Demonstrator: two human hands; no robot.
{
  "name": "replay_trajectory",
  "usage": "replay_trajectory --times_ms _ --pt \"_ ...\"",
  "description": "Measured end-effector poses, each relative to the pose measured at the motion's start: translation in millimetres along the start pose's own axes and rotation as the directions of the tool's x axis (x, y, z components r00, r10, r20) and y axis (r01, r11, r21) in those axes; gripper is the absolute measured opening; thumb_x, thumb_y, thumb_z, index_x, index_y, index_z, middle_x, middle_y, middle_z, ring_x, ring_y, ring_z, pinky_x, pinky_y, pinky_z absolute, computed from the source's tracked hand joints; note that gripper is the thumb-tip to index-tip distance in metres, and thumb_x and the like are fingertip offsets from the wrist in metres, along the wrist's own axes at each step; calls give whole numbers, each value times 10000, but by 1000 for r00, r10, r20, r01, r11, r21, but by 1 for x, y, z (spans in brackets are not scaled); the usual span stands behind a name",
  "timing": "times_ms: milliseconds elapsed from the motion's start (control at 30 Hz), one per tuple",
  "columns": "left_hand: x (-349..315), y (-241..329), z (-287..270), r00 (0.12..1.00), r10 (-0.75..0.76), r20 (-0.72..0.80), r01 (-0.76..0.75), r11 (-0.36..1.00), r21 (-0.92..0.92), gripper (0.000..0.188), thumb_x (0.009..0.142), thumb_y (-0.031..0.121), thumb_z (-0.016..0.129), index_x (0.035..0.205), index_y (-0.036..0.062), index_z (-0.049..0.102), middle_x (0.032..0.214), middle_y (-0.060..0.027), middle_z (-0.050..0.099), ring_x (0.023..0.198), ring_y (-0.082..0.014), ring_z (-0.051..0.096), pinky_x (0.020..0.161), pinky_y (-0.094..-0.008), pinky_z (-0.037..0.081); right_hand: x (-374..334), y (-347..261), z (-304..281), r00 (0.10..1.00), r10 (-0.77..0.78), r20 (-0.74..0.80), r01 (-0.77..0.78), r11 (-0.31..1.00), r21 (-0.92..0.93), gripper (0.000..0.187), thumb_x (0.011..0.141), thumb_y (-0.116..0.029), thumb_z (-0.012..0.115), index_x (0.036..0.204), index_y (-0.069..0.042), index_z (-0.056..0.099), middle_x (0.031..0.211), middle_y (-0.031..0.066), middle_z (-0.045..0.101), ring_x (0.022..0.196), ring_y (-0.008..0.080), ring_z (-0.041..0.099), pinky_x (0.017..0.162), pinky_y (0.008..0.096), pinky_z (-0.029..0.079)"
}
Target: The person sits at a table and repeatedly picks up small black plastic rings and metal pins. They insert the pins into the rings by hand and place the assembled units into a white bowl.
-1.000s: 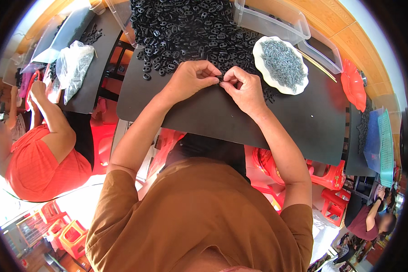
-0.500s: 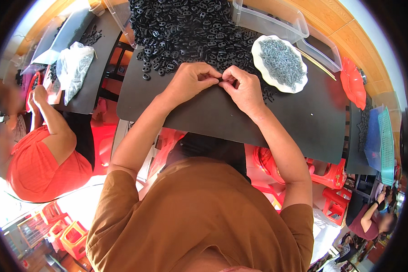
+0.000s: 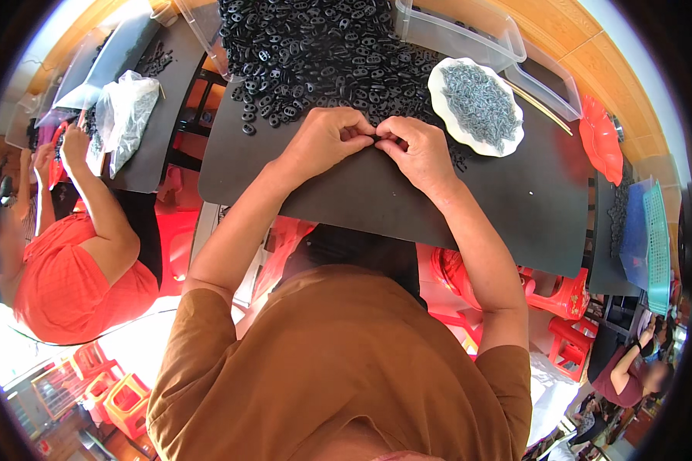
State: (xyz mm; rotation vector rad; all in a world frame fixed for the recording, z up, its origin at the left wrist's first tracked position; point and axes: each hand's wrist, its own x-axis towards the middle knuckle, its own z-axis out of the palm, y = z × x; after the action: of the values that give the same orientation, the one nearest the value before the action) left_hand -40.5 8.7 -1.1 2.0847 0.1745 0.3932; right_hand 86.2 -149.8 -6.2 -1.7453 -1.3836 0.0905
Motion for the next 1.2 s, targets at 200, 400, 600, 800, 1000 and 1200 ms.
replay_trajectory --times_ms 200,400,600,800,1000,1200 --pt "-1 -3 1 1000 1 5 -1 1000 -26 117 838 27 731 951 -2 723 812 -43 695 706 -79 644 649 -239 525 -1 3 2 998 -50 -28 50 999 -15 165 741 -27 739 856 -89 639 749 92 641 710 293 646 619 393 512" --pt "-1 -4 0 1000 8 15 -8 1000 -23 122 839 32 736 957 0 729 833 -47 702 719 -86 654 662 -241 533 -2 4 -1 998 -67 -11 67 997 -37 161 744 -37 743 856 -95 643 742 87 636 704 287 644 614 395 509" --pt "-1 -4 1 1000 -13 -3 13 997 -71 119 834 34 743 947 3 729 833 -49 704 715 -85 655 662 -243 539 0 0 -1 990 -140 -34 136 987 -91 171 746 -38 739 866 -100 634 751 77 638 707 273 638 620 394 512" --pt "-1 -3 1 999 -30 -9 30 999 -41 112 831 35 746 937 6 727 821 -50 704 694 -84 653 646 -246 539 -1 0 0 1000 2 0 -2 999 -39 175 748 -19 715 876 -106 633 738 73 619 703 270 632 619 382 511" --pt "-1 -7 4 999 26 -36 -28 998 -54 109 831 33 746 933 1 725 826 -53 702 691 -89 653 642 -246 535 1 2 -1 998 -61 6 61 994 -91 155 755 -3 693 859 -92 620 729 86 612 701 279 625 613 401 504" --pt "-1 -7 5 997 59 -47 -60 998 -13 107 830 25 740 932 0 724 835 -56 695 697 -96 654 641 -249 532 4 -6 -7 992 -121 41 126 982 -143 157 771 7 677 873 -76 591 740 92 623 731 300 617 646 423 503"
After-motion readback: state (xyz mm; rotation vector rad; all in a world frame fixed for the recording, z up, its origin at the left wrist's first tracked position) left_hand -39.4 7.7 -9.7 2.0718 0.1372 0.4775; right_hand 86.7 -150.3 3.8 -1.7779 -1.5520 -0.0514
